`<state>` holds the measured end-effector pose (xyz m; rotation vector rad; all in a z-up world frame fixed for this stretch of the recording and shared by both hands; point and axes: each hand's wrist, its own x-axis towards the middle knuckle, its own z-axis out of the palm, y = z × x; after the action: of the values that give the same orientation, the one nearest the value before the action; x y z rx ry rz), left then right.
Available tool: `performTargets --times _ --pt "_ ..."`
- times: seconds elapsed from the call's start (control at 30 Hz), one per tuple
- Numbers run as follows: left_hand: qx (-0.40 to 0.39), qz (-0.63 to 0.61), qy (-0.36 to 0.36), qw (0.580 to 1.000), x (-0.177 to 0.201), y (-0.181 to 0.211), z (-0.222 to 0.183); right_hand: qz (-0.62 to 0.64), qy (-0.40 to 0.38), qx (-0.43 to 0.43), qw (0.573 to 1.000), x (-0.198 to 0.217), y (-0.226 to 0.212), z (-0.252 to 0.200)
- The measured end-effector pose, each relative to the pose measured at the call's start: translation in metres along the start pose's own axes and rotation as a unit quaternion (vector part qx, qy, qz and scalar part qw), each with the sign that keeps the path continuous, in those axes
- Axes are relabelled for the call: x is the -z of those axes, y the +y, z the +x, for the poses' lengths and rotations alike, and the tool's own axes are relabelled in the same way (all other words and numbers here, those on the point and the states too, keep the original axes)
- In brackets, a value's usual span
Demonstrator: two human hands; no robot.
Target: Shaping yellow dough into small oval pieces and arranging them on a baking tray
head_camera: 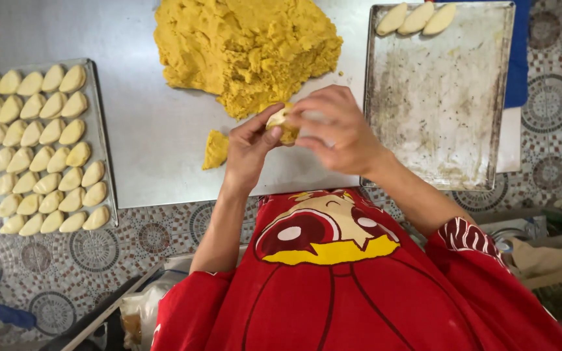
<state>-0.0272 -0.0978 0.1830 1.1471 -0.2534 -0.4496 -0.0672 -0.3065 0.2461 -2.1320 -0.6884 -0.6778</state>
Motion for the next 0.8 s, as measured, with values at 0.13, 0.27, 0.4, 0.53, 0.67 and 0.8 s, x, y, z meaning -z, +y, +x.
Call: performTargets --times 0.13,0.27,0.4,0.53,0.67,0.8 --pt "-0.036 0.049 -0.026 0.998 -0.021 0.024 0.003 0.154 0.040 -0.138 0.978 0.016 0.001 0.002" --pt "-0.098 0.131 -0.062 0.985 -0.035 0.042 0.010 0.217 0.079 -0.193 0.954 0.008 0.010 -0.010" --pt "-0.128 0.223 -0.098 0.961 -0.049 0.072 0.012 0.309 0.086 -0.238 0.917 0.018 0.018 -0.010" --pt "-0.142 0.294 -0.100 0.940 -0.051 0.082 0.016 0.277 0.087 -0.226 0.930 0.024 0.012 0.003" --pt "-0.132 0.209 -0.037 0.968 -0.041 0.054 0.022 0.174 0.099 -0.201 0.959 0.014 -0.002 0.005" --pt "-0.101 0.090 -0.041 0.990 -0.045 0.049 0.021 0.098 0.124 -0.226 0.961 0.004 -0.003 0.005"
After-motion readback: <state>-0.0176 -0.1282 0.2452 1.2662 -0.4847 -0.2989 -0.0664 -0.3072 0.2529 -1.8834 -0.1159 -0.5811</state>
